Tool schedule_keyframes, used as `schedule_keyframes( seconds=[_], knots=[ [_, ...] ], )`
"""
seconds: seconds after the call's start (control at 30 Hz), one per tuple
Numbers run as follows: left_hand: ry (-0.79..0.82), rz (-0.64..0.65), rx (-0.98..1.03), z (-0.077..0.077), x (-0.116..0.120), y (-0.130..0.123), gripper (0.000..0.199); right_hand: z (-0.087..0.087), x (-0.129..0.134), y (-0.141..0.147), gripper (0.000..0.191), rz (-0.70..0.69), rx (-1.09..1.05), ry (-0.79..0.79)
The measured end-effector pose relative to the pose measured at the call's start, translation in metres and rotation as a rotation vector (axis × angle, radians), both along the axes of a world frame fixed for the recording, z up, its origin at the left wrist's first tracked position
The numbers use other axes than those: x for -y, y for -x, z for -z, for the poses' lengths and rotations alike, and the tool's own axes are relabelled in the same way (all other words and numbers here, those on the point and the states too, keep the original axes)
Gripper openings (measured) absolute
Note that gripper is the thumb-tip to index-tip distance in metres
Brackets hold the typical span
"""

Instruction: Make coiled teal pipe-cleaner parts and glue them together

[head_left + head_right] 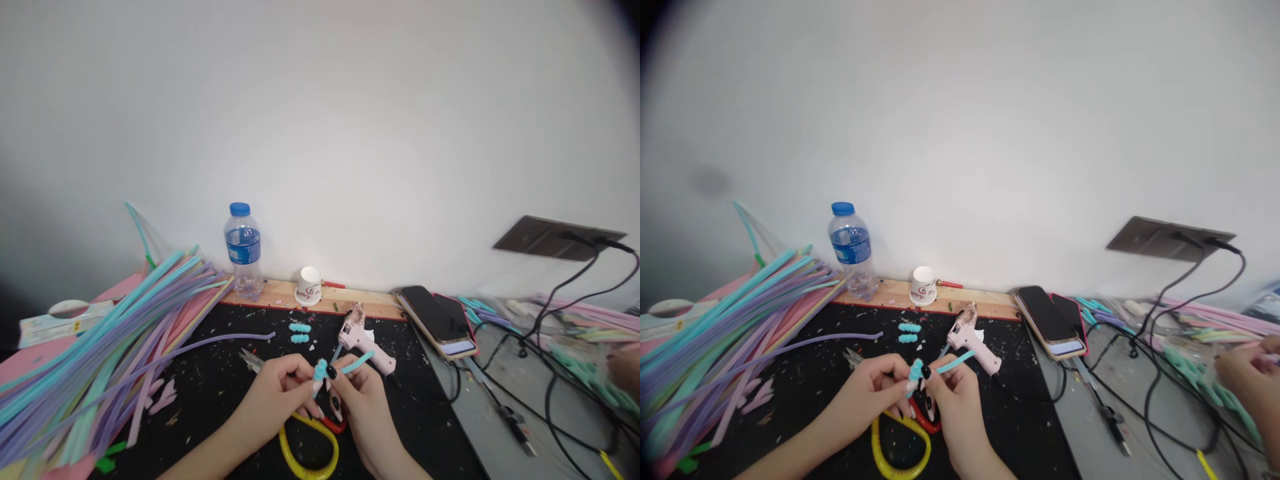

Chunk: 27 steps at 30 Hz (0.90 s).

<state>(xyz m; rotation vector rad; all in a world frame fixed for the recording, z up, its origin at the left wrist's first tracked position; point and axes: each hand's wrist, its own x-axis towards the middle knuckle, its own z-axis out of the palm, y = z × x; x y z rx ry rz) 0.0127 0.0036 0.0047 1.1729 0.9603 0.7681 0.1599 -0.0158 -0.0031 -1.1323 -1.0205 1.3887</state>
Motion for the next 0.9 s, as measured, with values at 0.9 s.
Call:
schedule_keyframes(
  seconds=[0.9],
  knots=[
    [0.065, 0.127, 0.106, -0.0028, -0.0043, 0.0063, 0.015, -0.0048, -0.003, -0.0039, 0.017, -0.038, 0.013, 0.016]
  ],
)
